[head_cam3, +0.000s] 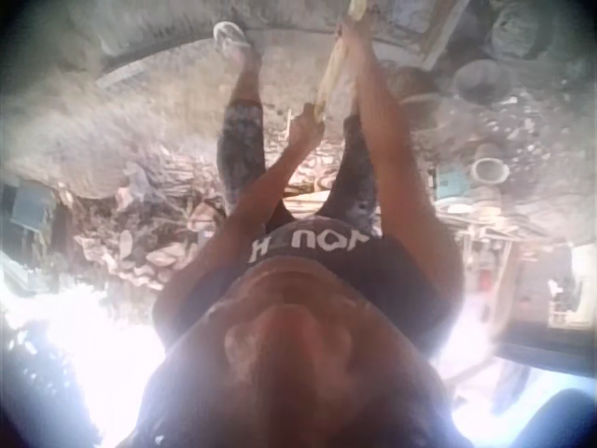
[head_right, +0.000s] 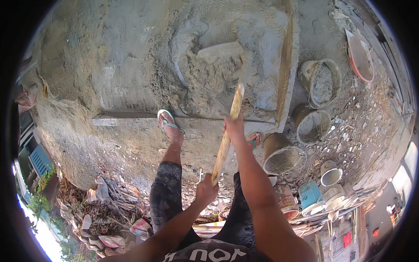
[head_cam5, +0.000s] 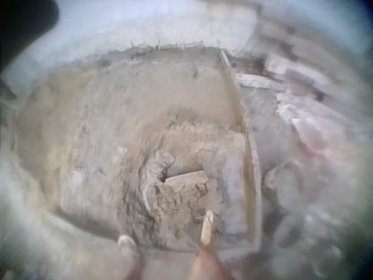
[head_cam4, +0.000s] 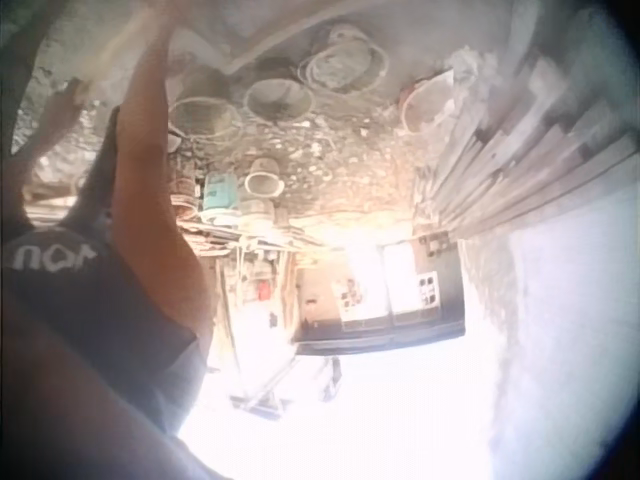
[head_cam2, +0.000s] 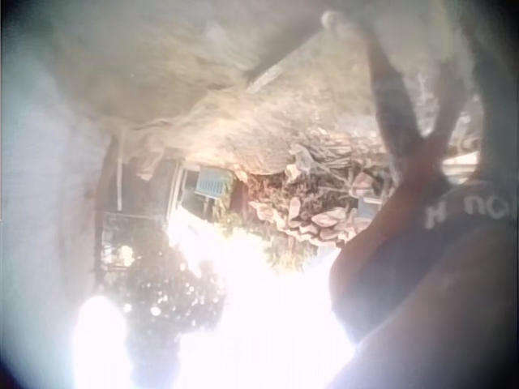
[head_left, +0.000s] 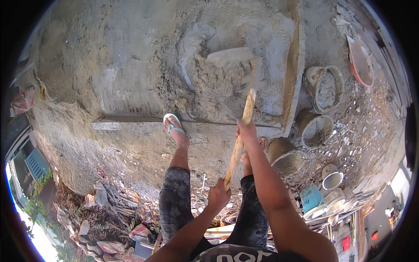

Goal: The person mixes wet concrete in a shallow pit using a hoe, repeatedly pulling the material towards themselves and smoothing it.

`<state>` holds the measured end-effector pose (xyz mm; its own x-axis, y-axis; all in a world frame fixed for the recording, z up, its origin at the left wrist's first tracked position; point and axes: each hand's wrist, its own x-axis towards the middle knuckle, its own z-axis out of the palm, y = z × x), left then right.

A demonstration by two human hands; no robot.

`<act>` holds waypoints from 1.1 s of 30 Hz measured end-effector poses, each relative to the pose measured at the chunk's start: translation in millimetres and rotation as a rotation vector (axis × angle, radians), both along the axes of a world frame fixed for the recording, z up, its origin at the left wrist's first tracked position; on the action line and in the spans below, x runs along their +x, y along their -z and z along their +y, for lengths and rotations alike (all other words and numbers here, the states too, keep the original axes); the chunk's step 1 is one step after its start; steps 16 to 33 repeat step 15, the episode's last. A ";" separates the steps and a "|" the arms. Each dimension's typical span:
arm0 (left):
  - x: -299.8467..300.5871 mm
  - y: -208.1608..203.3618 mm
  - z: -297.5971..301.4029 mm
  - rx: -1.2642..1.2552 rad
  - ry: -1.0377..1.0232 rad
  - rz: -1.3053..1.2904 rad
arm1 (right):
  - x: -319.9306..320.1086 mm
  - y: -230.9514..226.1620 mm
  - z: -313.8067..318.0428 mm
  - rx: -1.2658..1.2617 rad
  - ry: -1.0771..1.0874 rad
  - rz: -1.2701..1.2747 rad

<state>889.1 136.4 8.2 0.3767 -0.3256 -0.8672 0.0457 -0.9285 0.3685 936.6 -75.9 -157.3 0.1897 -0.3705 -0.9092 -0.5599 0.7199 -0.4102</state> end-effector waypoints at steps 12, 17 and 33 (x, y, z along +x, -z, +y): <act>137.8 138.4 -154.4 -0.133 0.213 -0.255 | 122.0 77.8 -208.2 -0.253 0.216 -0.168; 142.3 140.1 -148.2 -0.026 0.269 -0.177 | 99.9 89.6 -169.0 -0.147 0.115 -0.047; 142.3 140.1 -148.2 -0.026 0.269 -0.177 | 99.9 89.6 -169.0 -0.147 0.115 -0.047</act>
